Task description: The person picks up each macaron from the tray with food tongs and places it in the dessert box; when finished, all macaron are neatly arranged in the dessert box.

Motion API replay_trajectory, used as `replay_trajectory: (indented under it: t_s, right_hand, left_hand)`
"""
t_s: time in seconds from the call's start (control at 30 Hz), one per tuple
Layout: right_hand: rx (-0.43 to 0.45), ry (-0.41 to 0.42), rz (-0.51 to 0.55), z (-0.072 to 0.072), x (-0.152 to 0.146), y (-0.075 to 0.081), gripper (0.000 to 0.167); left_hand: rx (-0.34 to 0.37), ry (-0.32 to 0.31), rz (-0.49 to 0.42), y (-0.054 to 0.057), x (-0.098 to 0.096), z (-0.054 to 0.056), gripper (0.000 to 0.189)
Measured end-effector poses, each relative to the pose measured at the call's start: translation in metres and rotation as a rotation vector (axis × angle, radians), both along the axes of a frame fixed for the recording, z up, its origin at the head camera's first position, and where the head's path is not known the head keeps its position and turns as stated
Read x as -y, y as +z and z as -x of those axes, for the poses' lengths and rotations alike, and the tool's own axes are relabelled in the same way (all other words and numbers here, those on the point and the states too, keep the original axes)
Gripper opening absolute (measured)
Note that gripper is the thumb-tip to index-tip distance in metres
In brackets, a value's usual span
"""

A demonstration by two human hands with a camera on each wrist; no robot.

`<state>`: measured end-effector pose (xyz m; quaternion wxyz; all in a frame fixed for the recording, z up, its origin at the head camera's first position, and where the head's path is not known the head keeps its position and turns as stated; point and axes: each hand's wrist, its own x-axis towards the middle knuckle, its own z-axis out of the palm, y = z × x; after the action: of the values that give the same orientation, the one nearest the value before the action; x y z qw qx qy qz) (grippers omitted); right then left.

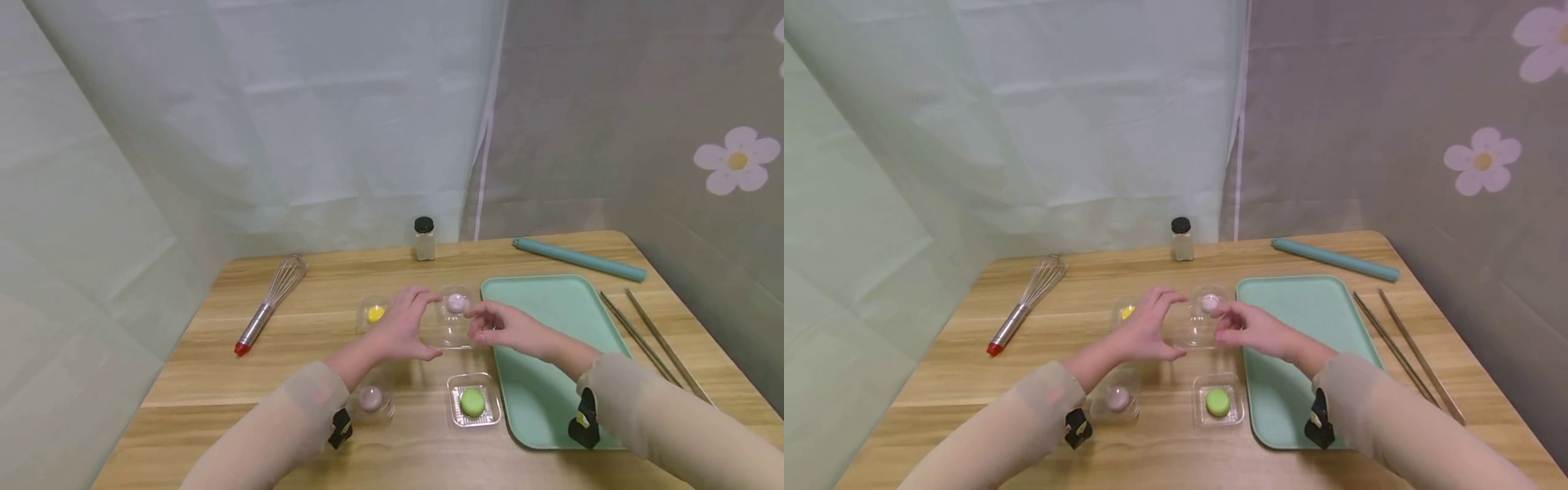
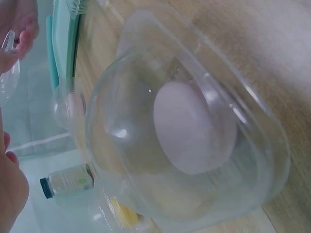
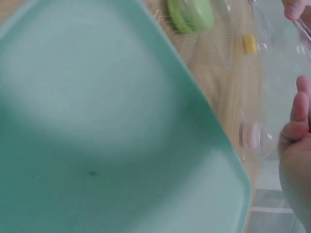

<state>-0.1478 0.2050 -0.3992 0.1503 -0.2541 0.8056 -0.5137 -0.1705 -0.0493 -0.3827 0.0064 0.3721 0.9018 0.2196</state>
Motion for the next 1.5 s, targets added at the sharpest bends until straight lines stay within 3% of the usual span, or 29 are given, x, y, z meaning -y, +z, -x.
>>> replay_trajectory:
  t_s: [0.2, 0.33, 0.47, 0.73, 1.0, 1.17, 1.33, 1.5]
  right_hand:
    - [0.367, 0.099, 0.173, -0.001, -0.001, 0.003, 0.045]
    - [0.554, 0.100, 0.213, -0.001, 0.001, 0.006, 0.058]
    - [0.621, 0.092, 0.224, -0.001, 0.003, 0.007, 0.069]
    - [0.727, 0.100, 0.249, 0.000, 0.006, 0.004, 0.070]
    - [0.787, 0.062, 0.242, -0.001, 0.010, 0.003, 0.077]
    - [0.736, 0.066, 0.214, -0.001, 0.008, 0.000, 0.070]
    - [0.634, 0.038, 0.140, -0.002, 0.004, -0.002, 0.063]
    - [0.522, 0.024, 0.083, -0.002, -0.001, -0.004, 0.058]
  left_hand:
    - [-0.022, 0.002, 0.030, 0.002, -0.001, -0.003, 0.091]
    - [-0.079, -0.024, 0.046, 0.001, -0.003, -0.005, 0.090]
    - [-0.135, -0.059, 0.059, 0.000, -0.005, -0.006, 0.090]
    - [-0.284, -0.163, 0.050, -0.005, -0.007, -0.004, 0.088]
    - [-0.287, -0.159, 0.077, -0.002, -0.010, -0.006, 0.089]
    - [-0.290, -0.172, 0.080, -0.005, -0.010, -0.007, 0.095]
    - [-0.217, -0.162, 0.074, -0.004, -0.008, -0.008, 0.099]
    - [-0.072, -0.119, 0.067, -0.004, -0.008, -0.009, 0.101]
